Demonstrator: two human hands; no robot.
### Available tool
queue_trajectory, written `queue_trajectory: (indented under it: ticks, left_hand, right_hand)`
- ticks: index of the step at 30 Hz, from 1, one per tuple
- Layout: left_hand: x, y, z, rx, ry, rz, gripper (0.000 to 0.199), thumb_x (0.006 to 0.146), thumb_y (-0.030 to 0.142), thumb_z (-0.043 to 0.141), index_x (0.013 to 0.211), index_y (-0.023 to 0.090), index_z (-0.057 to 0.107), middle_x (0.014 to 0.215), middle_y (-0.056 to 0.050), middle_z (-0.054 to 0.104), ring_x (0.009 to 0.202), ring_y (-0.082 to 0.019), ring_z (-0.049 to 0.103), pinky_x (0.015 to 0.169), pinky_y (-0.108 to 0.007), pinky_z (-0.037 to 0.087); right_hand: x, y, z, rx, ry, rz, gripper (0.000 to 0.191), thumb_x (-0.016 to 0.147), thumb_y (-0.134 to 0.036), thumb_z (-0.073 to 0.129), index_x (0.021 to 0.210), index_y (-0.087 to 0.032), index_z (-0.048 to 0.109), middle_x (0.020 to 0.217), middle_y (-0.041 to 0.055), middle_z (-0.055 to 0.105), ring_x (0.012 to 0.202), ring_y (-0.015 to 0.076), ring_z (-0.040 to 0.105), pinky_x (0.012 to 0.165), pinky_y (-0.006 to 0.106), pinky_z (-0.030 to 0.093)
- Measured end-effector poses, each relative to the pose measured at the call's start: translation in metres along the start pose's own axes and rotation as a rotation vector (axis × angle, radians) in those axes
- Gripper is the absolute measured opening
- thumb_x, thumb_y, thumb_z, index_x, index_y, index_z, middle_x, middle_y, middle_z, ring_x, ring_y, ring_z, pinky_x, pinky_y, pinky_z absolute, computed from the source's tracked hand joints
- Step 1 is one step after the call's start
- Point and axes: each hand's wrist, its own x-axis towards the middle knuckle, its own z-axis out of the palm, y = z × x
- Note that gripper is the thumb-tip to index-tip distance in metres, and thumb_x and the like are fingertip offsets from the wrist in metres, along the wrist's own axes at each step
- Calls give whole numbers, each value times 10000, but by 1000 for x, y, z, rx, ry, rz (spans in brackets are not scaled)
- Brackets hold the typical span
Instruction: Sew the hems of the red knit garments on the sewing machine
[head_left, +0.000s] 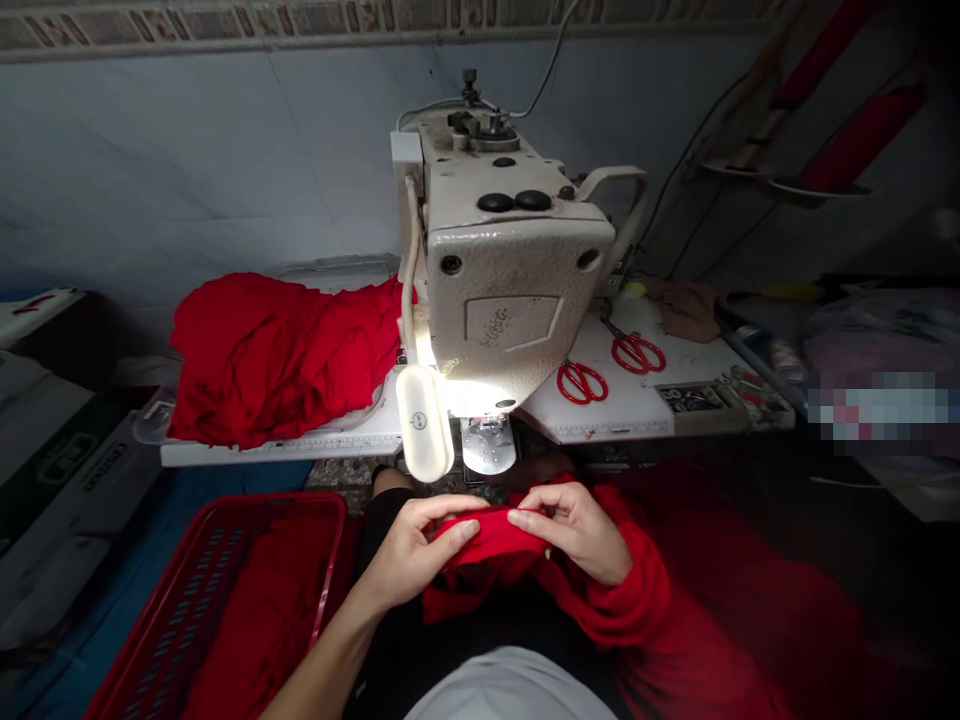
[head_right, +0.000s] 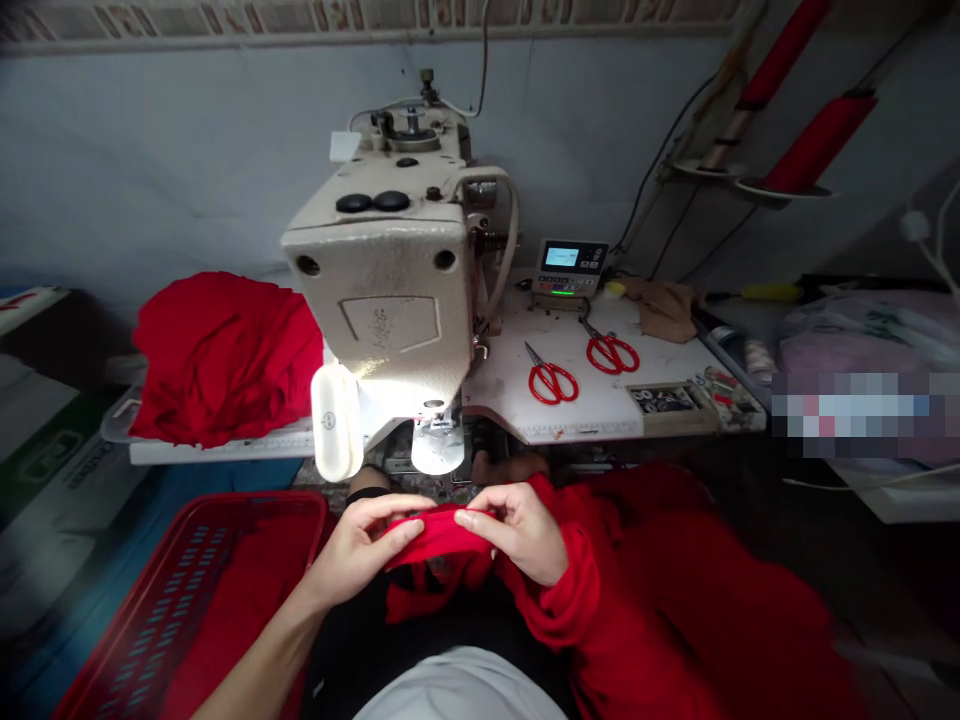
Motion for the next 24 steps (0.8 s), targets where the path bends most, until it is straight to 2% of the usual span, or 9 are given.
queue_trajectory:
  ticks: [2,5,8,11,14,16,20,24]
  left_hand:
    - [1,1,-6,187,26,169,259,1033,283,572,1160,177,772,902,-78,734,783,-170,658,720,-255,486]
    - [4,-1,-13,524,45,423,302,1057,207,494,1242,121,716,789,-70,666,681,-166,598,632,-260,441]
    - [6,-3,-14,695,34,519,291,1061,168,451,1188,84,699,765,-69,626,676,-178,572,622,-276,427]
    - [8,3,-12,550,52,462,258,1063,183,456,1096,110,702,810,-74,657,717,-172,606,671,-266,459]
    - [13,15,-13,306,96,305,264,1065,225,472,1021,143,719,910,-76,731,819,-172,674,781,-259,496]
    - [19,24,-13,222,136,190,290,1055,270,491,964,147,738,921,-71,757,847,-187,692,804,-271,503]
    - [31,36,-14,183,226,57,309,992,356,569,838,144,732,796,-50,725,783,-207,667,735,-286,499]
    - [39,38,-15,145,286,-14,300,940,394,636,730,181,643,671,-7,619,698,-185,606,700,-286,495]
  right_hand:
    - [-3,-13,3,-86,60,-74,321,882,-429,743,754,-136,776,648,37,674,598,144,555,567,269,421]
    - [-8,-32,8,-229,144,-187,285,901,-375,727,734,-148,774,645,26,647,601,139,547,580,275,407]
    - [-9,-45,12,-328,205,-300,260,909,-322,718,715,-157,768,615,11,617,568,126,526,563,275,386]
    - [-5,-49,13,-364,259,-367,245,904,-294,720,702,-162,760,607,6,613,554,120,512,557,273,385]
    - [3,-48,11,-329,311,-356,228,890,-301,734,711,-165,769,626,12,635,567,128,524,568,273,402]
    - [10,-44,9,-264,327,-312,232,882,-329,742,724,-162,775,650,24,666,596,144,556,587,277,423]
    - [22,-33,4,-96,344,-191,291,849,-420,772,739,-151,772,650,39,697,613,169,580,592,289,442]
    - [29,-23,-1,-2,367,-142,339,824,-462,795,716,-146,743,592,17,644,560,148,517,542,283,396]
